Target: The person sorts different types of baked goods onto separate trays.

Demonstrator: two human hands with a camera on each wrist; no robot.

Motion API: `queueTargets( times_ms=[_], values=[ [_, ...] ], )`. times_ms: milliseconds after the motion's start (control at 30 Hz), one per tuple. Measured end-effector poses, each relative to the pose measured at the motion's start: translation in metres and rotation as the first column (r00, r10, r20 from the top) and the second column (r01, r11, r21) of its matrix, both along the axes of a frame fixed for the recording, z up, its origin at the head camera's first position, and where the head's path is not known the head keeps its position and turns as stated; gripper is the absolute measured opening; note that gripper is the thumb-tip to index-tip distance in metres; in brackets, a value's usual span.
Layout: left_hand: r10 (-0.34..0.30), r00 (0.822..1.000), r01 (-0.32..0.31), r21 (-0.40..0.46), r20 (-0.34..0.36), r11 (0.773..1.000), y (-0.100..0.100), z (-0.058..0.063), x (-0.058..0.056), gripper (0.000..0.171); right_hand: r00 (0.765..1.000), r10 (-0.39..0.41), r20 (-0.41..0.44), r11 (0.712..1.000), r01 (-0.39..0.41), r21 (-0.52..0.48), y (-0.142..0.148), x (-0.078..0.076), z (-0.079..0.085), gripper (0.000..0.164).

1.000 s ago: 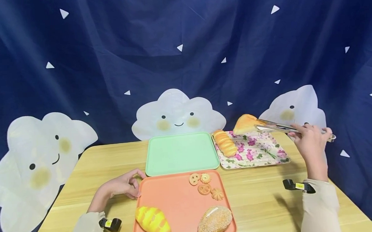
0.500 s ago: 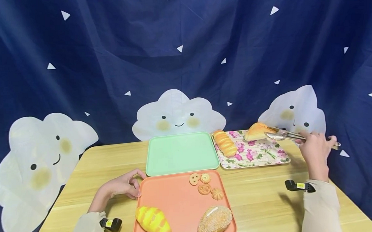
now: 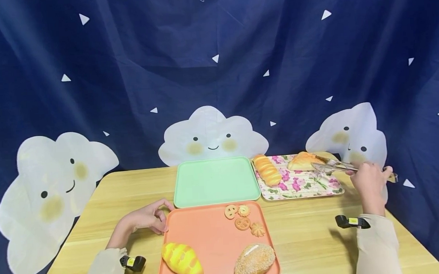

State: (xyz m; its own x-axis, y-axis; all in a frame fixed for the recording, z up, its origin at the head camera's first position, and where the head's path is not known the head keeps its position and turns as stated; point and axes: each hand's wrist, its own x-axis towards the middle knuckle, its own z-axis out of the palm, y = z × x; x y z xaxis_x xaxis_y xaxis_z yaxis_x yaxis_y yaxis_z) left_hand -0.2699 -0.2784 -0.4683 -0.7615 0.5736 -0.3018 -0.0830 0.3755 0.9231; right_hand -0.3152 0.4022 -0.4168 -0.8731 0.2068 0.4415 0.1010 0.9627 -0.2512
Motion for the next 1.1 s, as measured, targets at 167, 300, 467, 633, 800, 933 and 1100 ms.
queueTargets(
  times_ms=[167,300,467,633,800,933,1100],
  values=[
    [-0.001,1.000,0.001,-0.006,0.000,1.000,0.000,-0.002,0.002,0.060,1.000,0.010,0.022,1.000,-0.010,0.005,0.000,0.004,0.000,0.029],
    [0.004,1.000,-0.004,-0.014,0.003,1.000,0.001,-0.002,0.003,0.061,1.000,0.011,0.016,1.000,-0.011,0.009,-0.002,0.006,0.003,0.033],
    [0.018,1.000,-0.018,-0.033,-0.006,0.999,0.000,0.001,0.003,0.060,0.999,0.040,-0.005,0.999,-0.040,-0.017,-0.007,0.003,0.011,0.034],
    [0.024,1.000,-0.024,-0.041,-0.006,0.999,0.001,0.004,0.003,0.061,0.994,0.108,0.002,0.993,-0.108,-0.057,-0.021,-0.001,0.023,0.046],
    [0.021,1.000,-0.021,-0.037,-0.005,0.999,0.003,0.003,0.001,0.061,0.970,0.245,-0.005,0.968,-0.244,-0.059,-0.051,0.002,0.043,0.054],
    [0.004,1.000,-0.005,-0.037,-0.024,0.999,0.002,0.001,0.000,0.060,0.923,0.383,-0.017,0.922,-0.384,-0.051,-0.084,0.011,0.061,0.056],
    [-0.012,0.998,0.010,-0.036,-0.055,0.999,0.000,-0.001,0.001,0.059,0.847,0.529,-0.049,0.849,-0.529,0.007,-0.138,0.027,0.073,0.050]
  ],
)
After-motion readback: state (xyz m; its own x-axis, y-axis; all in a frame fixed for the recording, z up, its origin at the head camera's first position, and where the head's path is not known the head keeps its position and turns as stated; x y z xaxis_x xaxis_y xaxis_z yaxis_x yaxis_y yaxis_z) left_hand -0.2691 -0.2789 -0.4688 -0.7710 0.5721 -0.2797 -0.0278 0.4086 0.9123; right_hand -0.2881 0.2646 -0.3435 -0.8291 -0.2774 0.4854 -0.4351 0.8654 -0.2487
